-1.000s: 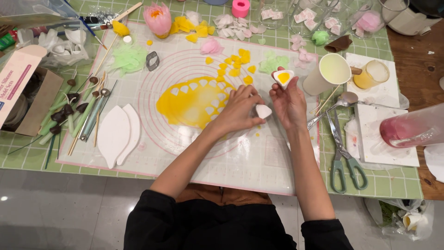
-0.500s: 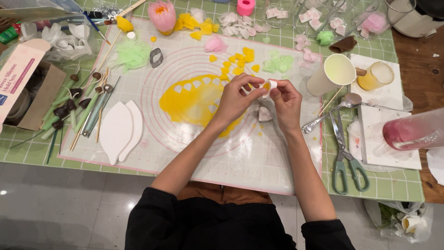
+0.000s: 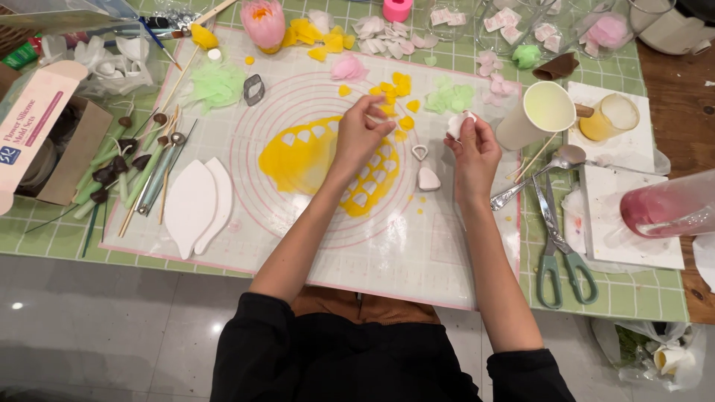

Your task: Using a cutter to punch out small pieces from a wax sheet and molding them into decorative petals.

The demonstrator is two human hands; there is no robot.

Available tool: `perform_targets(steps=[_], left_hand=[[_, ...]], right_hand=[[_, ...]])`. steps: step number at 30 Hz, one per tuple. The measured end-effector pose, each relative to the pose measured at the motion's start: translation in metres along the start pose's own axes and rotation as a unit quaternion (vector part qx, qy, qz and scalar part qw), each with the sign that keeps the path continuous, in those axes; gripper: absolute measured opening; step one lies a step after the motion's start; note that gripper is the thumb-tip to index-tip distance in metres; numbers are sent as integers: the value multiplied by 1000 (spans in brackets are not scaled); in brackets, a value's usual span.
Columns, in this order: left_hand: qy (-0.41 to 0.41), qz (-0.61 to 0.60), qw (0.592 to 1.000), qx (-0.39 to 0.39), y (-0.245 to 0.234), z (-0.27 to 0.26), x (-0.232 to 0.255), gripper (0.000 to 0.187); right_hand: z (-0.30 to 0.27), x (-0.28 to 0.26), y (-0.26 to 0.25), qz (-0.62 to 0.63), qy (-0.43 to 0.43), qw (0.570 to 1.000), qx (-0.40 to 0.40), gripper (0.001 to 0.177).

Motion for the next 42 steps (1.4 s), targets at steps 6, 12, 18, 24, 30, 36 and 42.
perform_targets(steps=[6, 12, 18, 24, 30, 36, 42], left_hand=[[157, 234, 959, 5, 24, -29, 43, 33], [100, 326, 909, -239, 93, -58, 46, 33], [100, 313, 869, -371, 110, -80, 36, 40], [165, 360, 897, -197, 83, -35, 36, 31], [208, 342, 886, -235, 86, -34, 14, 16], [178, 338, 904, -193, 78, -34, 0, 9], [150, 193, 967, -73, -49, -53, 82, 46]], right_hand=[[-2, 8, -1, 57, 40, 997, -15, 37], [-1, 3, -4, 85, 25, 996, -10, 35], [9, 21, -16, 160, 43, 986, 8, 45], [7, 23, -10, 142, 49, 989, 0, 46], [15, 8, -1, 148, 25, 988, -31, 45], [10, -11, 32, 165, 43, 980, -99, 45], [9, -16, 42, 110, 68, 980, -148, 42]])
Point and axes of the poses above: each hand's wrist, its own z-axis towards the middle knuckle, its own y-axis out of the palm, x = y × z, the point moved 8 cm from there along z, towards the middle knuckle, and after that the axes turned 14 degrees about -z, right-handed, at the moved point
